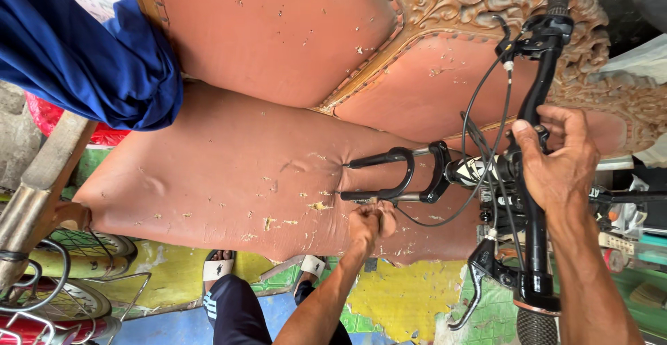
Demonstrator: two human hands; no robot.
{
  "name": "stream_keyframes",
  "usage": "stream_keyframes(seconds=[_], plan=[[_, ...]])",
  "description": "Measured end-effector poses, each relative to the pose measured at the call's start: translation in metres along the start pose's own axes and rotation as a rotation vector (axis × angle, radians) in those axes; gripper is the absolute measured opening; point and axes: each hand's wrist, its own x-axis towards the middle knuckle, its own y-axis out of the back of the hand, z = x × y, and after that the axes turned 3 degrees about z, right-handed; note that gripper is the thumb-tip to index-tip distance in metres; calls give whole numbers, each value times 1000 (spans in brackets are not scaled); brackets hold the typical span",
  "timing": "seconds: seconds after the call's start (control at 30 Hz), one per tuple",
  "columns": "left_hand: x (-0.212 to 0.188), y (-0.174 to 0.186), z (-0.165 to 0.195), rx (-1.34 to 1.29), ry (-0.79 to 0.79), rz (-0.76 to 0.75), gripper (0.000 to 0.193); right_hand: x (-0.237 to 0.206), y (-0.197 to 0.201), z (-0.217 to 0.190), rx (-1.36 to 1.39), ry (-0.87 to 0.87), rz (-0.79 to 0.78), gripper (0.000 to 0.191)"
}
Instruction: The person repairs a mountain bike frame laid on an old sofa. They first handle a wrench and small parts near the workbench, then adjust the handlebar and stem by hand, reposition the frame, and work on the chain and crank area, wiping and manipulating the chain links with their hands.
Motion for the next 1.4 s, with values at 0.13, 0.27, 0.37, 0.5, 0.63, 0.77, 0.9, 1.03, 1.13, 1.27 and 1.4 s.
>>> stream_keyframes(seconds=[0.13, 0.27, 0.37, 0.5, 0.63, 0.77, 0.9, 1.03, 1.13, 1.27, 1.4], plan=[[9, -21, 7, -129, 77, -65, 17, 1, 2, -5, 30, 18, -1, 36], [19, -36, 0, -211, 106, -77, 18, 0, 3, -8, 39, 8, -10, 34], [26, -39, -8, -264, 131, -46, 18, 1, 4, -10, 53, -49, -4, 37], [36, -45, -13, -349, 180, -12, 20, 3, 4, -14, 45, -75, 0, 36], [46, -51, -12, -420, 225, 19, 21, 3, 6, -17, 3, -108, 6, 38], [57, -50, -11, -503, 268, 71, 22, 4, 6, -15, -2, -24, 16, 37], [69, -41, -16, -602, 301, 130, 23, 4, 5, -13, 37, -72, 10, 37], [78, -32, -20, -764, 354, 185, 24, 2, 4, -14, 73, -81, -2, 36], [75, -31, -18, -1454, 507, -48, 27, 2, 4, -15, 83, -69, -10, 36], [54, -25, -11, -757, -65, -239, 20, 1, 3, -15, 127, -49, -3, 32], [49, -14, 5, -417, 56, -235, 18, -2, 3, -11, 123, -89, 0, 35]])
